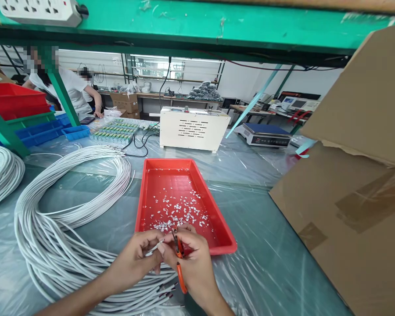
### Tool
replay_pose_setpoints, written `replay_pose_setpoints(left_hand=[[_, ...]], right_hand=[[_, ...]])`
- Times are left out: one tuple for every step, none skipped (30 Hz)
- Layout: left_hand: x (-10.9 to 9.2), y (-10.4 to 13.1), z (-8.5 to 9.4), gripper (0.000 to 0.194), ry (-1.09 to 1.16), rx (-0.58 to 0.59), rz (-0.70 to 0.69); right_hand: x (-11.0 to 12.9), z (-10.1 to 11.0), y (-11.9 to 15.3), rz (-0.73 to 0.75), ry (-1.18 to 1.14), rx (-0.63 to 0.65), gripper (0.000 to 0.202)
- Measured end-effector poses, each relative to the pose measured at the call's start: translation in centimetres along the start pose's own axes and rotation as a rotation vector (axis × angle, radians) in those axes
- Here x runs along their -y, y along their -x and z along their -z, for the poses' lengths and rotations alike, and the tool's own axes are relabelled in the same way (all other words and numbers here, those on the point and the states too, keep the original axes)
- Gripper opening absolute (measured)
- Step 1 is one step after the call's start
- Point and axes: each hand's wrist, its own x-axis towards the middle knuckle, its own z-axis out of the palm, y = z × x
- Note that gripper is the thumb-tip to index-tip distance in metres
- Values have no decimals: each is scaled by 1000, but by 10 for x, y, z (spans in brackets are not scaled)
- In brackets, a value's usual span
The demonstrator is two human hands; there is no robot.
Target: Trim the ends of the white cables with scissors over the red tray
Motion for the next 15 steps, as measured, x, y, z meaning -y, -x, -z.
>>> replay_pose_setpoints(left_hand=[[-2, 0, 1, 21, 36, 8, 6], [-4, 0, 3, 22, 63, 22, 17], [-6, 1, 5, 23, 83, 38, 31], [-8, 1, 8, 24, 92, 51, 47], [-9, 1, 10, 25, 92, 63, 62], [-11, 1, 11, 27, 89, 69, 72], [-12, 1, 12, 29, 85, 68, 72], [-12, 1, 13, 30, 78, 56, 65], [-11, 1, 13, 31, 69, 34, 50], [-10, 1, 12, 30, 58, 8, 33], [-9, 1, 10, 29, 43, -29, 15], [-7, 1, 9, 28, 26, -80, -4], [-5, 1, 7, 27, 2, -136, -22], [-3, 2, 6, 25, -32, -195, -42], [-2, 3, 4, 23, -75, -250, -66]], right_hand=[[0, 0, 0, 2, -11, 13, 8], [0, 1, 0, -3, -36, 29, 7], [0, 1, 0, -12, -72, 43, 6], [0, 1, 0, -22, -107, 50, 5], [0, 2, 0, -31, -134, 48, 6], [1, 2, 0, -41, -151, 42, 7], [1, 3, 0, -52, -155, 32, 9], [2, 3, 0, -63, -147, 20, 10], [2, 3, 0, -72, -133, 5, 11], [2, 3, 0, -78, -118, -9, 13], [2, 2, 0, -82, -104, -22, 14], [2, 2, 0, -81, -90, -35, 14], [1, 2, 0, -79, -78, -46, 15], [1, 1, 0, -76, -68, -51, 15], [1, 1, -1, -72, -58, -60, 14]])
